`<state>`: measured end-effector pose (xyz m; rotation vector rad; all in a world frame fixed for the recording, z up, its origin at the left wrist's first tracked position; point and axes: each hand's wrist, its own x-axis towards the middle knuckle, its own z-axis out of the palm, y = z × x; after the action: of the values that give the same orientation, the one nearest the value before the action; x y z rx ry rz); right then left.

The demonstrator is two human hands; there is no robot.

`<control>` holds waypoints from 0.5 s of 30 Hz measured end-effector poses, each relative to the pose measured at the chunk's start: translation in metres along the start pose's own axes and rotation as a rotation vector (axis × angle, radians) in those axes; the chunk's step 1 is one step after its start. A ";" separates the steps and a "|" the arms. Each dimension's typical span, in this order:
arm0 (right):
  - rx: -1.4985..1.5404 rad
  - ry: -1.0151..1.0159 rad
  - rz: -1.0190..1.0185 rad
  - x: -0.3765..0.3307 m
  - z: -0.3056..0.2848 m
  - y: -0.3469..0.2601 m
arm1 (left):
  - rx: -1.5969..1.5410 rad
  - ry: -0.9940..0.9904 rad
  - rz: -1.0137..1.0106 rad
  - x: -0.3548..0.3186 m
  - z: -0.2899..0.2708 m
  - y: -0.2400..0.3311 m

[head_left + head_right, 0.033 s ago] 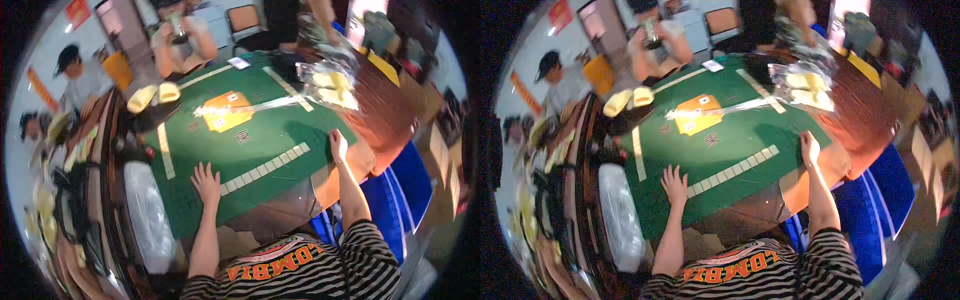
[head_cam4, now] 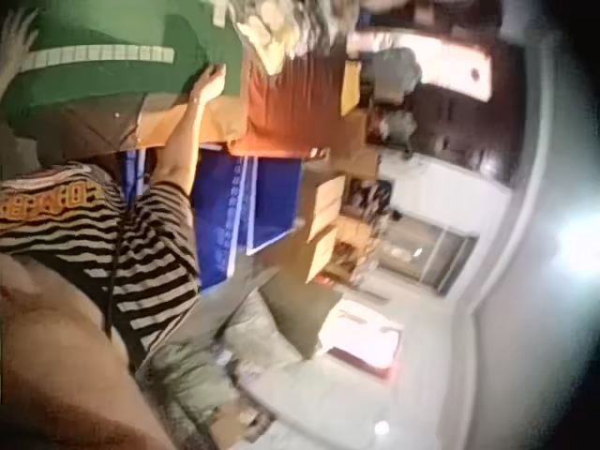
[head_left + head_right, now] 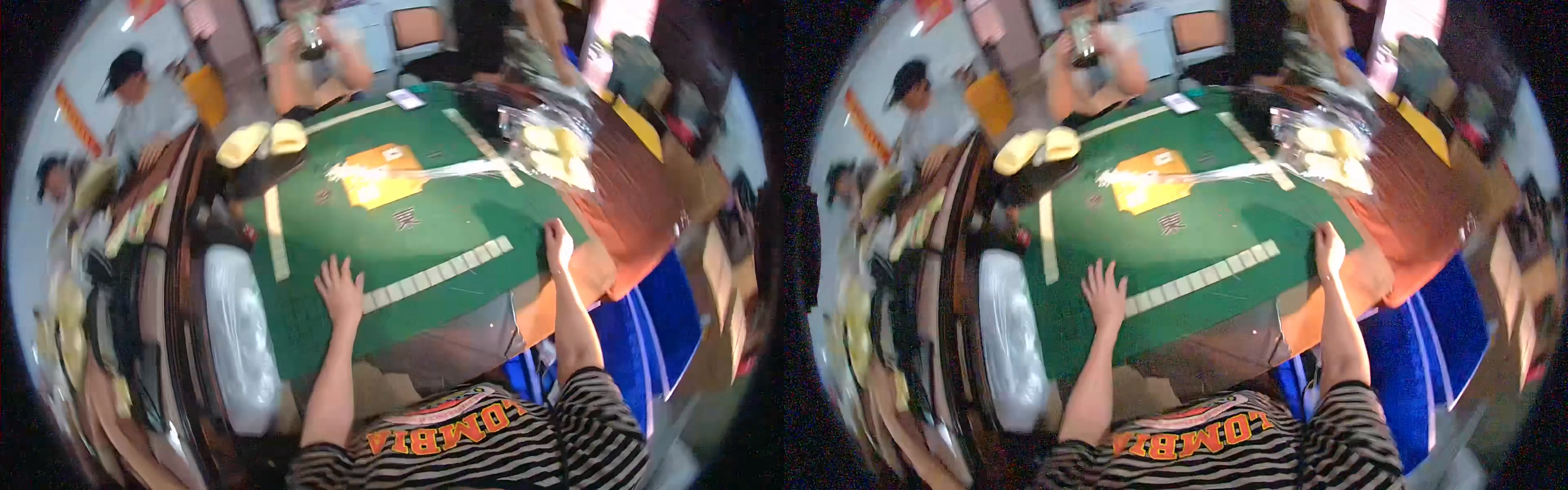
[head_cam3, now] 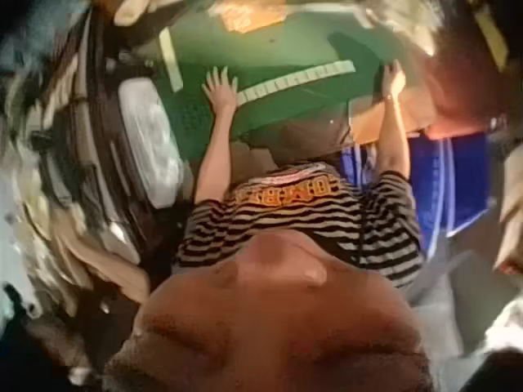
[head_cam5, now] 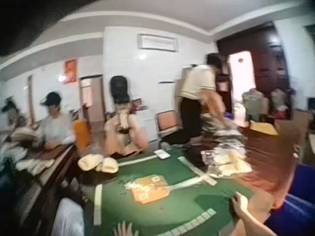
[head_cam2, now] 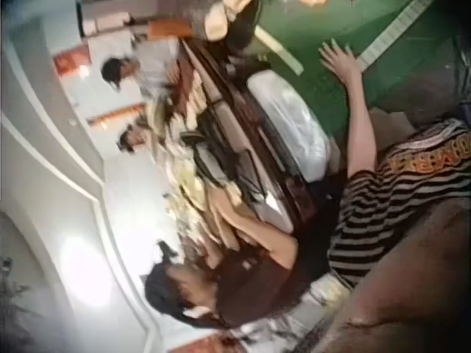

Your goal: The person fastens pairs of slippers together by hand using plastic ties and packs slippers into plastic bags.

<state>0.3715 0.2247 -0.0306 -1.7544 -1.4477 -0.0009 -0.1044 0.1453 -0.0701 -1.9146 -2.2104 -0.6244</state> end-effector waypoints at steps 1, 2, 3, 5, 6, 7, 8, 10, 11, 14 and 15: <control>0.013 0.028 -0.050 -0.002 -0.001 -0.002 | -0.033 -0.009 -0.007 0.002 -0.003 0.003; 0.009 0.003 -0.034 -0.002 -0.001 0.000 | -0.059 0.000 -0.017 0.004 -0.004 0.004; 0.034 -0.003 -0.030 0.002 0.003 0.011 | -0.076 0.009 -0.022 0.007 -0.001 0.003; 0.093 0.039 -0.114 0.006 0.011 0.031 | -0.092 0.023 -0.026 0.014 0.000 0.004; 0.087 0.016 -0.106 0.011 0.010 0.050 | -0.099 0.024 -0.007 0.018 -0.004 0.009; 0.082 -0.036 -0.134 0.013 0.014 0.043 | -0.100 0.026 -0.029 0.017 -0.005 0.004; 0.057 -0.032 -0.148 0.013 0.017 0.033 | -0.103 0.029 -0.041 0.015 -0.004 0.000; 0.023 -0.039 -0.163 0.011 0.018 0.029 | -0.107 0.030 -0.054 0.012 -0.005 -0.004; 0.005 -0.038 -0.172 0.011 0.018 0.028 | -0.100 0.049 -0.050 0.009 -0.004 -0.005; 0.071 -0.060 -0.184 0.003 0.017 0.022 | -0.104 0.031 -0.058 0.005 -0.005 -0.003; 0.145 -0.070 -0.183 -0.001 0.013 0.023 | -0.096 0.028 -0.056 0.005 -0.003 -0.001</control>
<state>0.3829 0.2323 -0.0531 -1.5143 -1.6142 0.0677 -0.1069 0.1483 -0.0653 -1.8812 -2.2620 -0.7744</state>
